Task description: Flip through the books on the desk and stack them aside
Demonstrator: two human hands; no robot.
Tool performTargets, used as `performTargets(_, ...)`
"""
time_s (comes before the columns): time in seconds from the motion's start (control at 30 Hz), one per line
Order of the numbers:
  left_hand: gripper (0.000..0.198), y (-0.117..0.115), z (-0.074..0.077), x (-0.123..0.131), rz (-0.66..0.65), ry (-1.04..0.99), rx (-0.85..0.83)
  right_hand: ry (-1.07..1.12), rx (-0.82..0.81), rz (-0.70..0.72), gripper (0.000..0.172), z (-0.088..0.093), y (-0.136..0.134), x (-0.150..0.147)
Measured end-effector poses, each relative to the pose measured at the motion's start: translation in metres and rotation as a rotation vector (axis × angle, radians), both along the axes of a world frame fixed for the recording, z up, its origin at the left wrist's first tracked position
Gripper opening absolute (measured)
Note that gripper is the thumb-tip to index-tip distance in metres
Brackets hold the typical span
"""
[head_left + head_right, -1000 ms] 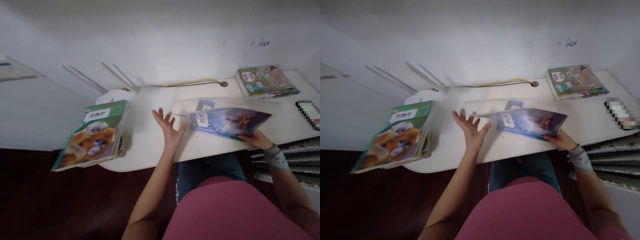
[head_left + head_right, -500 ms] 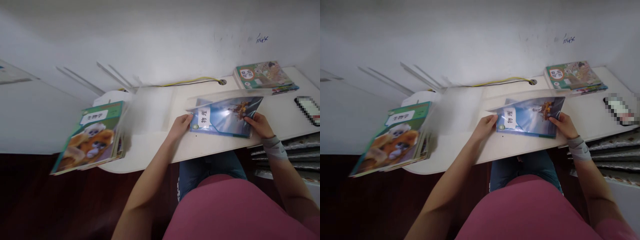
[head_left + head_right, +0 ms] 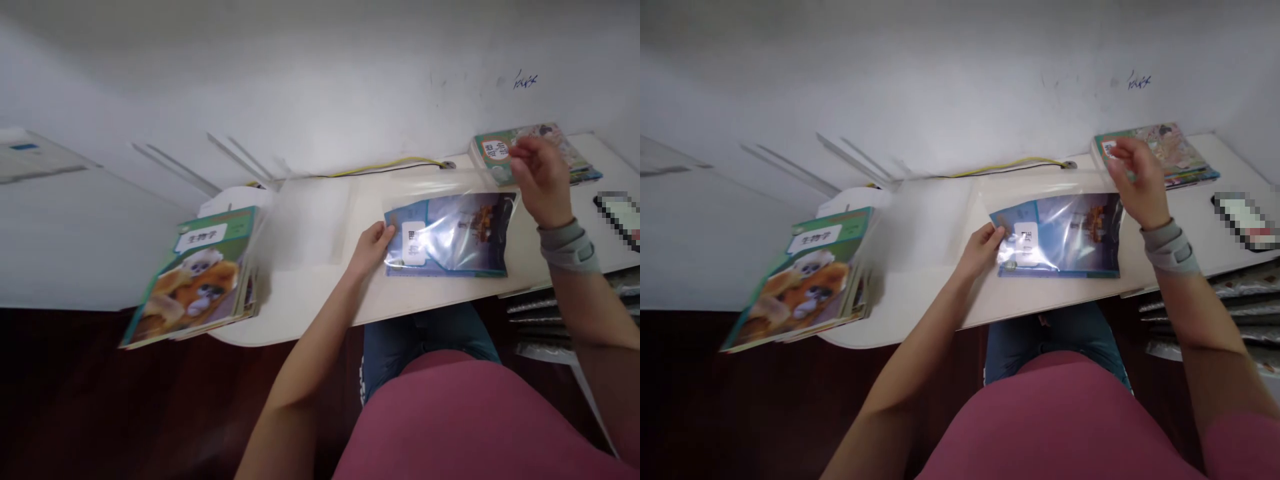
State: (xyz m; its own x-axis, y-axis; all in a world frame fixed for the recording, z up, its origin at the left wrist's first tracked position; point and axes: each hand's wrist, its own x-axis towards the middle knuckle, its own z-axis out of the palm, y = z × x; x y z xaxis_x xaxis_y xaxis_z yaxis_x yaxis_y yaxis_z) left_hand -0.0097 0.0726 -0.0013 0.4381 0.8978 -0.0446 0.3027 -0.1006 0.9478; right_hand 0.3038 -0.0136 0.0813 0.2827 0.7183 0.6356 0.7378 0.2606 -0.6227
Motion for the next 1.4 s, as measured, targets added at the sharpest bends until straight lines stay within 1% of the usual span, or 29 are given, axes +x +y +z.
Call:
performTargets(0.03,0.046,-0.002,-0.003,0.002,0.012,-0.035,0.012,-0.095,-0.073,0.054,0.036,0.019,0.012,-0.007)
performTargets(0.07,0.048,-0.003,-0.006,0.004,0.02,-0.074,0.028,-0.187,-0.184,0.119,0.033,0.035,0.025,-0.016)
performTargets(0.13,0.051,-0.006,-0.012,0.007,0.037,-0.134,0.055,-0.293,-0.451,0.255,0.024,0.058,0.053,-0.036)
performTargets(0.2,0.052,-0.007,-0.016,0.008,0.049,-0.155,0.077,-0.283,-0.721,0.405,0.021,0.067,0.078,-0.055)
performTargets(0.27,0.052,-0.006,-0.018,0.009,0.047,-0.155,0.094,-0.258,-0.876,0.547,0.019,0.067,0.096,-0.068)
performTargets(0.3,0.052,-0.005,-0.019,0.009,0.041,-0.151,0.096,-0.242,-0.907,0.608,0.02,0.067,0.101,-0.071)
performTargets(0.37,0.052,-0.004,-0.019,0.009,0.029,-0.148,0.092,-0.199,-0.898,0.688,0.027,0.066,0.105,-0.074)
performTargets(0.43,0.052,-0.004,-0.019,0.009,0.021,-0.143,0.09,-0.151,-0.863,0.709,0.035,0.067,0.104,-0.072)
performTargets(0.5,0.051,-0.005,-0.018,0.009,0.016,-0.134,0.098,-0.154,-0.867,0.737,0.04,0.069,0.102,-0.067)
performTargets(0.57,0.051,-0.006,-0.016,0.008,0.012,-0.124,0.11,-0.237,-0.903,0.818,0.037,0.07,0.104,-0.063)
performTargets(0.63,0.051,-0.007,-0.014,0.008,0.004,-0.121,0.121,-0.373,-0.906,0.941,0.032,0.069,0.106,-0.063)
performTargets(0.67,0.052,-0.008,-0.013,0.008,0.001,-0.124,0.125,-0.438,-0.878,0.993,0.029,0.069,0.107,-0.064)
performTargets(0.73,0.052,-0.009,-0.012,0.008,-0.006,-0.132,0.128,-0.521,-0.777,1.04,0.025,0.069,0.105,-0.07)
performTargets(0.8,0.052,-0.009,-0.011,0.008,-0.016,-0.135,0.125,-0.533,-0.708,1.025,0.023,0.069,0.098,-0.078)
performTargets(0.83,0.052,-0.009,-0.011,0.008,-0.018,-0.137,0.125,-0.52,-0.705,1.002,0.022,0.07,0.094,-0.083)
performTargets(0.97,0.054,-0.011,-0.01,0.007,-0.04,-0.146,0.142,-0.438,-0.769,0.939,0.021,0.07,0.081,-0.093)
performTargets(1.1,0.054,-0.012,-0.008,0.005,-0.096,-0.192,0.157,-0.435,-0.768,0.946,0.019,0.062,0.084,-0.09)
performTargets(1.17,0.053,-0.013,-0.007,0.004,-0.118,-0.229,0.16,-0.49,-0.73,0.938,0.018,0.057,0.088,-0.088)
performTargets(1.23,0.052,-0.013,-0.006,0.004,-0.151,-0.252,0.162,-0.565,-0.681,0.921,0.021,0.053,0.09,-0.088)
performTargets(1.3,0.051,-0.012,-0.005,0.003,-0.178,-0.252,0.173,-0.658,-0.627,0.874,0.021,0.05,0.089,-0.089)
performTargets(1.4,0.05,-0.011,-0.008,0.002,-0.177,-0.231,0.2,-0.786,-0.558,0.795,0.012,0.048,0.085,-0.092)
